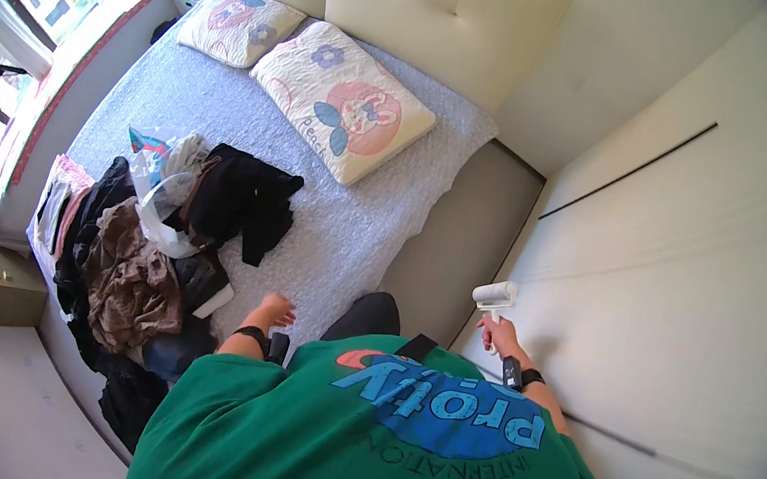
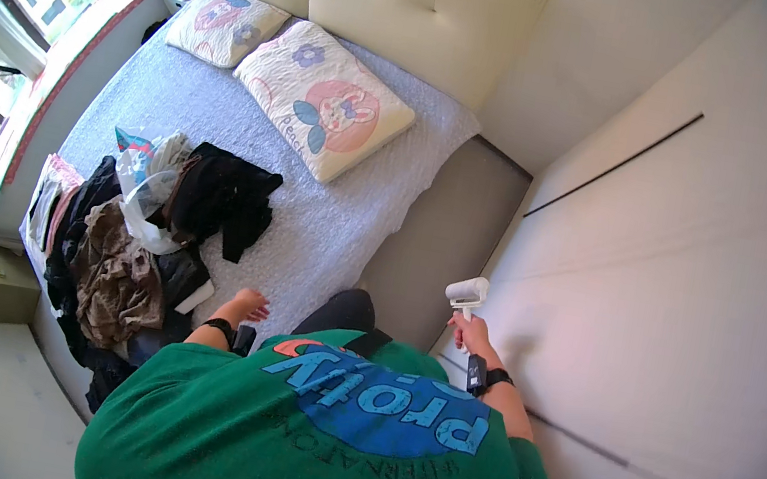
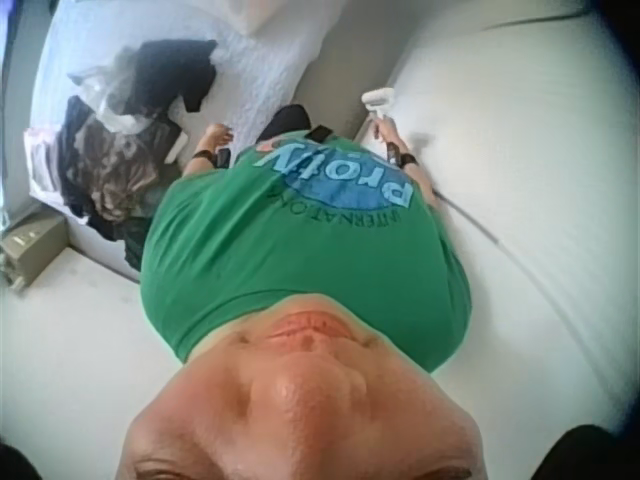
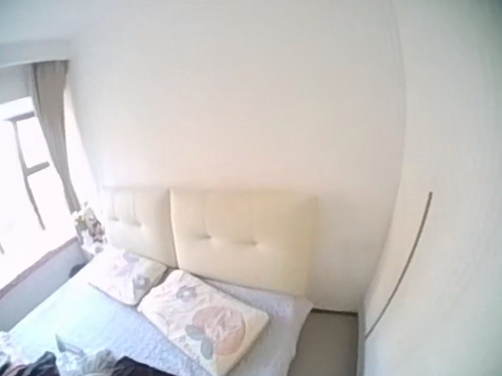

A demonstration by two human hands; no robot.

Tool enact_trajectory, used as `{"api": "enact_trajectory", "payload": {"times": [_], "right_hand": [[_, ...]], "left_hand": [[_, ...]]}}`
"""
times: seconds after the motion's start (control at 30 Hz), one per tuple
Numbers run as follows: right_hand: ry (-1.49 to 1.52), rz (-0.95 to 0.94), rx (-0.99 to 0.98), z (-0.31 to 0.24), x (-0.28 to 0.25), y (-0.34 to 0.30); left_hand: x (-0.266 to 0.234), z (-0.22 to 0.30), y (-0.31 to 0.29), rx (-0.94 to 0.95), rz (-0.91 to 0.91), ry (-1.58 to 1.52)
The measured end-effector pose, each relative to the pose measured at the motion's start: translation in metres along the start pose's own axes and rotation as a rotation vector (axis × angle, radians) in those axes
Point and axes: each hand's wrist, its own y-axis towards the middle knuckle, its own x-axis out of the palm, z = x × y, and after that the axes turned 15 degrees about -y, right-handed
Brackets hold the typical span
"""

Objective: The recorder cleans and tidies pillows on a bed, including putting on covers and using a lint roller.

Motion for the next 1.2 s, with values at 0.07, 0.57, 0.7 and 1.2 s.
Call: {"api": "enact_trajectory", "payload": {"times": [0.07, 0.57, 0.7, 1.2], "right_hand": [[0.017, -0.003, 0.022, -0.009, -0.016, 0.021], [-0.093, 0.189, 0.223, -0.132, -0.159, 0.137], [-0.188, 0.337, 0.266, -0.171, -0.196, 0.175], [-0.531, -0.38, 0.133, -0.298, -0.175, 0.411]], "left_hand": [[0.017, 0.013, 0.012, -0.084, -0.045, -0.039], [0.093, 0.224, 0.251, 0.172, 0.298, -0.431], [0.111, 0.271, 0.274, 0.006, 0.325, -0.75], [0.129, 0.278, 0.229, 0.243, 0.136, -1.529]]}}
